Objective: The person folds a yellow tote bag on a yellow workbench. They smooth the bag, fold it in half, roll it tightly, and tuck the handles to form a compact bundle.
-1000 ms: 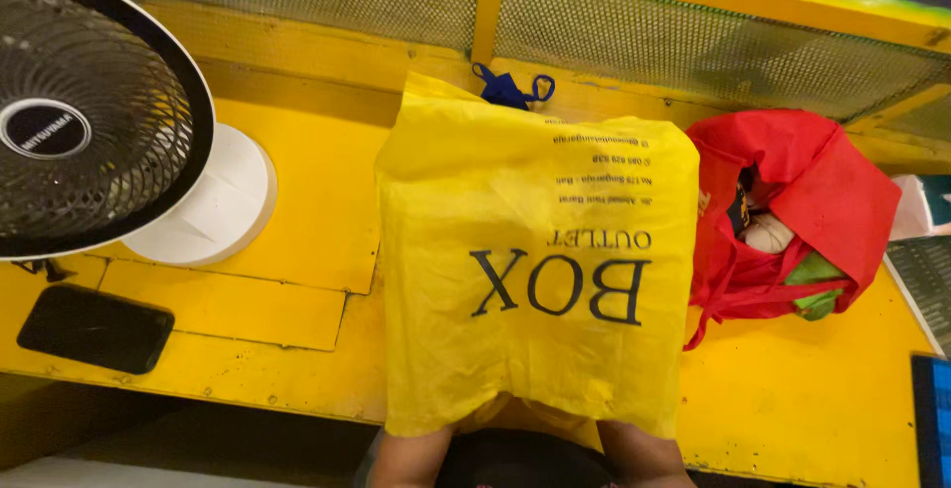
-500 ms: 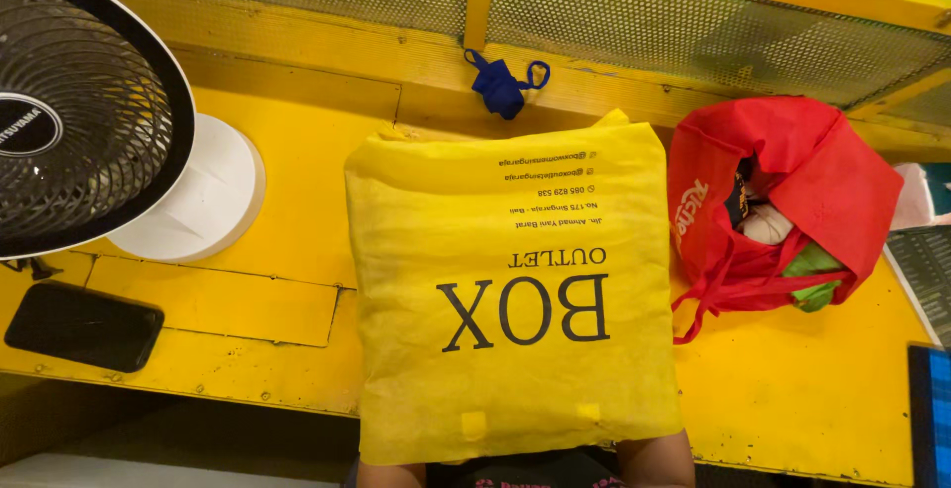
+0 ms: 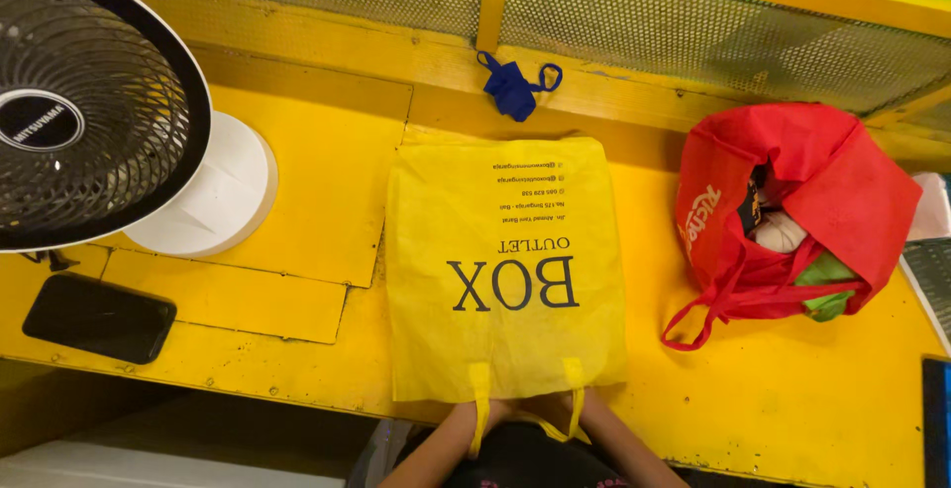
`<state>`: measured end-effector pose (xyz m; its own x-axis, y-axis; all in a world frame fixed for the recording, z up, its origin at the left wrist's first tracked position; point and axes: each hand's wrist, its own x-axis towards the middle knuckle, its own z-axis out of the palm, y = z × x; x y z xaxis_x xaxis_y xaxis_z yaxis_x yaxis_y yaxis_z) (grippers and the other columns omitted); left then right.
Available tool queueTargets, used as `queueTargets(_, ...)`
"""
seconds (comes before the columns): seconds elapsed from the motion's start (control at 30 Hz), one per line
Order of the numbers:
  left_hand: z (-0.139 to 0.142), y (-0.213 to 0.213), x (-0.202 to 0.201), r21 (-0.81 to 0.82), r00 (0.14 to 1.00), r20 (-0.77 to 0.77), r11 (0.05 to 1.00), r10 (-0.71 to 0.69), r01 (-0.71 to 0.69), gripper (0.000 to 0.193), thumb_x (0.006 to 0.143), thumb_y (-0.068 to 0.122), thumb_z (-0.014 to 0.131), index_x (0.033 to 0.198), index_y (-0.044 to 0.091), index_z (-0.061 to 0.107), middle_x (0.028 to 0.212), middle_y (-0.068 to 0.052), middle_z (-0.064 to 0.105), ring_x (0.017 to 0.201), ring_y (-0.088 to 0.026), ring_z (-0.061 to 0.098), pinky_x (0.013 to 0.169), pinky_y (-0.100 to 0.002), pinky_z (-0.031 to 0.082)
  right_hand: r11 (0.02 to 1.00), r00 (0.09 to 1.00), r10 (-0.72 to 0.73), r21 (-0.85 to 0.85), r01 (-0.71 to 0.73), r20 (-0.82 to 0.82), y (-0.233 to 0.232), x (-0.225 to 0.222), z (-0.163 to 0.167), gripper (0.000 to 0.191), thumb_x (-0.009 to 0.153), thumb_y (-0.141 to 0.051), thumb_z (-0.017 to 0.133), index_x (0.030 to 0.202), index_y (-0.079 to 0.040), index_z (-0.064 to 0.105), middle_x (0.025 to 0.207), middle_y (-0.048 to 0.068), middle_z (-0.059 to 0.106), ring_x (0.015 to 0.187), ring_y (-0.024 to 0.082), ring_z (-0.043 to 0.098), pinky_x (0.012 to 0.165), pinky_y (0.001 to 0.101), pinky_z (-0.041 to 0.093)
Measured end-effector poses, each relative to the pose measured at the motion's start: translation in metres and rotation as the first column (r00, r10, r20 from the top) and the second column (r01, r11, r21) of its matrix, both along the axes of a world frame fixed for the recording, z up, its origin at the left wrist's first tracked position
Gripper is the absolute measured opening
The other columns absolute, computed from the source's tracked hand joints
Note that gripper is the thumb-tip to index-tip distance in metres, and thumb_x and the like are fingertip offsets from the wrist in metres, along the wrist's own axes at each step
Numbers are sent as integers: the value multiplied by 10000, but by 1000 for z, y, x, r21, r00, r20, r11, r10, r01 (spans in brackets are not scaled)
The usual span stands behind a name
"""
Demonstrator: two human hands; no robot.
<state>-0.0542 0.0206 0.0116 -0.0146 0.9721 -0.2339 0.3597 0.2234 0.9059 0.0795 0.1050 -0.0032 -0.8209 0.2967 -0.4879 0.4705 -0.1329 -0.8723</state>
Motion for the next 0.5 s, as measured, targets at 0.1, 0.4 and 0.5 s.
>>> queueTargets(0.1,35,-43,-15,19,944,-39,944,-329,330,389,1075,349,514,1334,83,632,1376,-129,639,1285,-279,572,1066,-405,457,923,917,382,-7,-384,116,-7,53,47,291,1007,-246,593,1113,-21,745,1073,96,794,1040,214,739,930,331,564)
queueTargets(0.4,170,-44,-227,-281,975,-95,934,202,-221,296,947,308,624,969,52,771,903,-64,832,868,-193,780,782,-350,631,951,977,-80,278,134,-199,136,92,162,279,1025,-197,572,936,-6,755,875,74,758,820,167,687,744,315,544)
queueTargets(0.5,140,4,-254,143,872,-196,893,449,-428,298,953,294,655,1125,56,705,1047,-85,760,997,-205,717,814,-370,564,762,847,-395,389,518,-354,180,30,117,267,1023,-189,606,1225,-18,643,1100,61,701,986,145,642,821,296,498)
